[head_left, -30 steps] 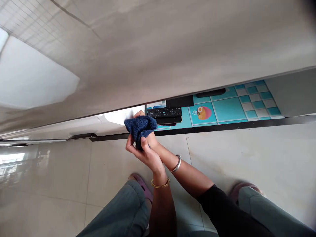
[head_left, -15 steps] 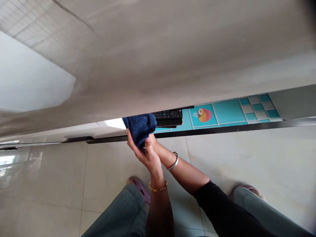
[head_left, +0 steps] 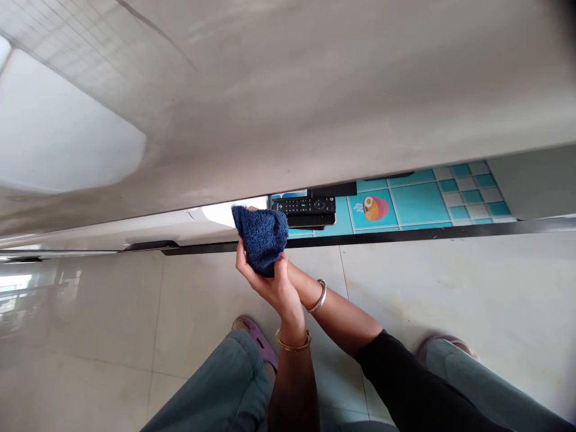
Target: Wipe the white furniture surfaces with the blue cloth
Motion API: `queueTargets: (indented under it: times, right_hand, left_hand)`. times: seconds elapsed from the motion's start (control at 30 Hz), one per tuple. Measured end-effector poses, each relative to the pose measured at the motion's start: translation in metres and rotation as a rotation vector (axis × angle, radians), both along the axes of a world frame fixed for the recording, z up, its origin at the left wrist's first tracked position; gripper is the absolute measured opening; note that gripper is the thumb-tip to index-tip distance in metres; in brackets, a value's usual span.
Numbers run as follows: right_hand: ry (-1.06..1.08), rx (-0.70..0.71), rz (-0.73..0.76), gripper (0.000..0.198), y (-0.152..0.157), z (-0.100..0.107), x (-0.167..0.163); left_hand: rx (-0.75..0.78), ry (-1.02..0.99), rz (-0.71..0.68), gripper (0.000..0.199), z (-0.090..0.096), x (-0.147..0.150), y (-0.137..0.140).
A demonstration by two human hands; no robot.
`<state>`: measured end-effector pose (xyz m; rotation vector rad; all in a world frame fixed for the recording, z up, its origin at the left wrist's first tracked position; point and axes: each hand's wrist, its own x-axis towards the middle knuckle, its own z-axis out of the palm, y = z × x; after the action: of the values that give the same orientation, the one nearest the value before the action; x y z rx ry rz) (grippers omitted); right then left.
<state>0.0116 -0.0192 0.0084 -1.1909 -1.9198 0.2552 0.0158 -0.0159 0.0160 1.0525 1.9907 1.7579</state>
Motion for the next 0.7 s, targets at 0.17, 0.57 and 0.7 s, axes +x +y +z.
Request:
queueTargets:
  times: [0.17, 0.57, 0.7]
  right_hand:
    - [-0.949, 0.389, -0.507, 0.028, 0.011, 0.008, -0.003]
    - [-0.928, 0.452, -0.417, 0.024, 0.013, 0.006, -0.002]
    - [-0.905, 0.550, -0.434, 0.025, 0.008, 0.002, 0.000]
  left_hand:
    - [-0.026, 0.026, -0.069, 0.068, 0.010, 0.001, 0.009]
    - [0.029, -0.021, -0.015, 0.064, 0.004, 0.004, 0.010]
    - [0.081, -0.103, 0.044, 0.064, 0.000, 0.003, 0.002]
